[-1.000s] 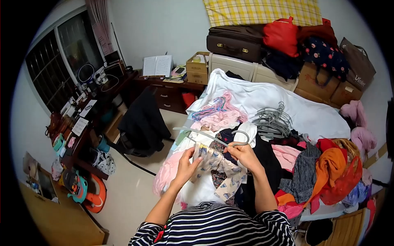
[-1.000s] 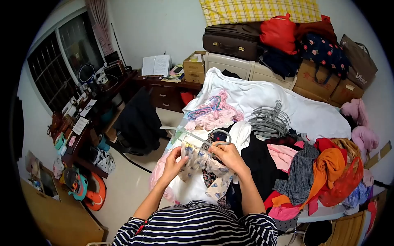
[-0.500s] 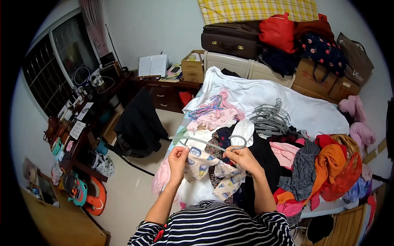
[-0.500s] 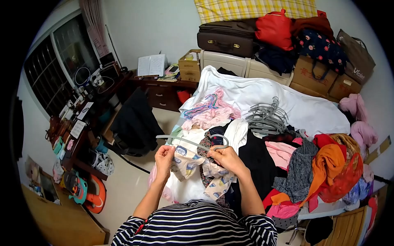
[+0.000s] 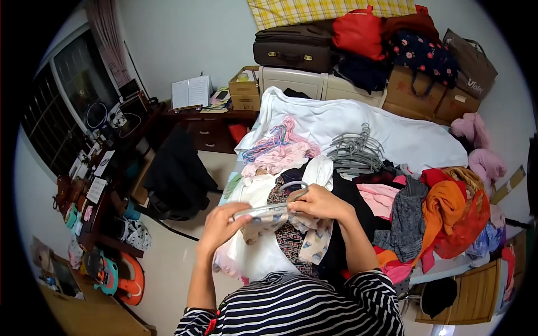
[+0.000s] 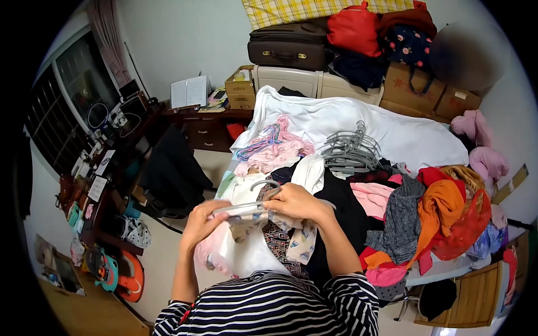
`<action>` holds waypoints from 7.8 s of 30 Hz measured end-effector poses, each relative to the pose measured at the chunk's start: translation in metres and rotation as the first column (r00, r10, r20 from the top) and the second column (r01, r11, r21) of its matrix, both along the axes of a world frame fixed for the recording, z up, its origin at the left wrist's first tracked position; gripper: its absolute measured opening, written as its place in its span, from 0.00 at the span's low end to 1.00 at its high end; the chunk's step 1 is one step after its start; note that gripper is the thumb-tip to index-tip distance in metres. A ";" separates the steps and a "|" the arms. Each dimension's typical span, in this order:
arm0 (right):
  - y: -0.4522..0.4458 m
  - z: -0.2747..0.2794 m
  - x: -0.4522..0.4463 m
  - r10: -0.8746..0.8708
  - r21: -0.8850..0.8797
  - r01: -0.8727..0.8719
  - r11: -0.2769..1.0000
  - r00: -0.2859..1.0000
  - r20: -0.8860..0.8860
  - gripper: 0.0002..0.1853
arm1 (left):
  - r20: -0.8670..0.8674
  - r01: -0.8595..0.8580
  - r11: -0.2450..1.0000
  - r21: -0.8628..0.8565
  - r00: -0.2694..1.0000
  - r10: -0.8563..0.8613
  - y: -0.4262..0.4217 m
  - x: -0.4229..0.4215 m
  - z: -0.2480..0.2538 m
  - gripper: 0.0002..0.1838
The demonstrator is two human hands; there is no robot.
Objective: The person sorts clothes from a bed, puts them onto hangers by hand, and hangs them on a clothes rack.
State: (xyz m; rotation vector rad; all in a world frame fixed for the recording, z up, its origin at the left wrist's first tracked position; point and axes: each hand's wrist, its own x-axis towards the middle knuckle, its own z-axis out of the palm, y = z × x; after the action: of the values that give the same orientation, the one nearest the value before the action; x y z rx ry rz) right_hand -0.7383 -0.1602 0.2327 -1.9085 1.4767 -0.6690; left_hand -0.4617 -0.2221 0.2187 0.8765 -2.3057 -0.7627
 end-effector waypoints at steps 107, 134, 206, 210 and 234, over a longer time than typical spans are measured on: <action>0.034 -0.036 0.156 0.393 -0.250 -0.314 0.916 0.572 0.720 0.17 | -0.697 -0.573 0.634 0.519 0.146 0.702 0.214 0.173 -0.061 0.11; 0.187 -0.036 0.606 0.498 -0.157 -0.807 0.569 0.185 0.847 0.13 | -0.744 -0.941 0.059 0.332 -0.223 0.630 0.512 0.494 -0.069 0.14; 0.397 0.192 1.435 0.620 -0.424 -0.809 0.407 -0.097 0.779 0.14 | -0.400 -0.776 -0.329 -0.538 -0.108 0.910 0.619 1.144 0.109 0.38; 0.395 0.200 1.437 0.646 -0.452 -0.772 0.446 -0.072 0.760 0.14 | -0.393 -0.782 -0.316 -0.537 -0.099 0.914 0.620 1.144 0.104 0.38; 0.363 0.125 1.422 0.727 -0.517 -0.653 0.553 0.075 0.682 0.18 | -0.413 -0.884 -0.167 -0.437 0.033 0.910 0.590 1.130 0.075 0.37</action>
State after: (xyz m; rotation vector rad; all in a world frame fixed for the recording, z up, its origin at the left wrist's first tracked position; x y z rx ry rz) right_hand 0.6835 0.2027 0.3578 -1.5815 -0.2192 -0.9612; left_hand 0.6688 0.3678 0.2935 1.7852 -1.0394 0.7068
